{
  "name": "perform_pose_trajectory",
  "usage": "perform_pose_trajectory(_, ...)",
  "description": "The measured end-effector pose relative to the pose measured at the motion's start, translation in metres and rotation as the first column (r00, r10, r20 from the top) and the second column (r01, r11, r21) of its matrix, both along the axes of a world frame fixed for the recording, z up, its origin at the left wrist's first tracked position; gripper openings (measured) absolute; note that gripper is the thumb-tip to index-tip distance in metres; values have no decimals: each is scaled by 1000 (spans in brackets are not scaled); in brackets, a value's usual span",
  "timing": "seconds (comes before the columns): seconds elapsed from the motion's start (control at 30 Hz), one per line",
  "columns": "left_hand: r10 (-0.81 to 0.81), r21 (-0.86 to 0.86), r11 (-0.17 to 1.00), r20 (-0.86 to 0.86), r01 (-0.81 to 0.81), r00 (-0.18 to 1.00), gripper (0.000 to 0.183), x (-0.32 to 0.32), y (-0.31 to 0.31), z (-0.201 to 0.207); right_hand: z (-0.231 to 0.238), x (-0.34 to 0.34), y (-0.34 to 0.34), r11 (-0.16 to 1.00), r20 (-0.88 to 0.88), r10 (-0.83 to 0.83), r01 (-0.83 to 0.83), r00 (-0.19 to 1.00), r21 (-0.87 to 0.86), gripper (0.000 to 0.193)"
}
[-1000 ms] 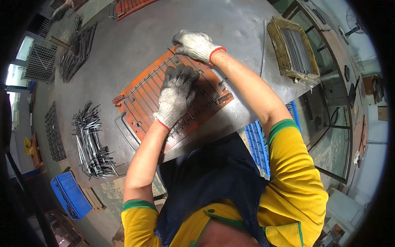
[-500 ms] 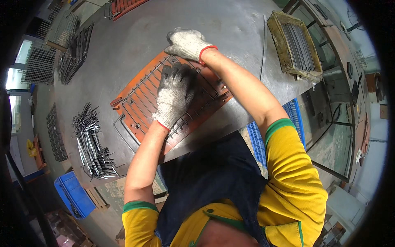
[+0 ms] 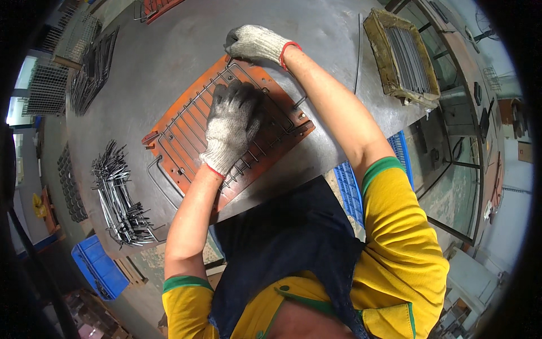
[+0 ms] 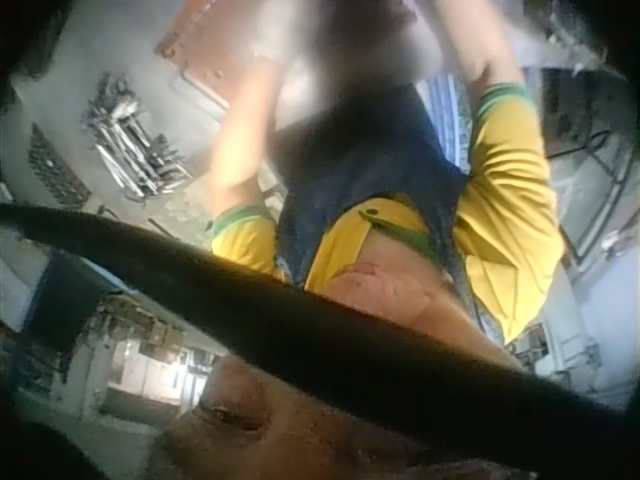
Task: The person inserts metal rods into slots on an orange rectangular frame, then places the assembled unit aside. They repeat this process with multiple frames, handling rods and frames by hand.
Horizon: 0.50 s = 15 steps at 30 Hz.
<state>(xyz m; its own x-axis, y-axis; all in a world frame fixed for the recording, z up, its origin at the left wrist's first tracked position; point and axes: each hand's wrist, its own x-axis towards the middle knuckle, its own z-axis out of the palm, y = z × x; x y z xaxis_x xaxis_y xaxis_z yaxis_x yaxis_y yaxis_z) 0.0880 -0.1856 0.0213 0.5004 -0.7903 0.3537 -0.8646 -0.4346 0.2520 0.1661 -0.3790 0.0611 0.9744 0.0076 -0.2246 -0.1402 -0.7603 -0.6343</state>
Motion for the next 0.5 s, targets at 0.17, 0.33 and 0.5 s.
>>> perform_pose_trajectory(0.17, 69, 121, 991, -57, -61, 996, 30, -4, -3, 11, -11, -5, 2, 1000, 161, 1, 2, 987, -17, 29)
perform_pose_trajectory(0.33, 39, 74, 997, -80, -33, 996, 33, -5, -4, 4, -41, 0, -5, 994, 302, 19, 15, 953, -112, 26)
perform_pose_trajectory(0.5, 9, -26, 1000, 3, -9, 1000, 33, -4, 6, -4, -34, 8, -9, 984, 243, 171, -152, 955, -92, 30)
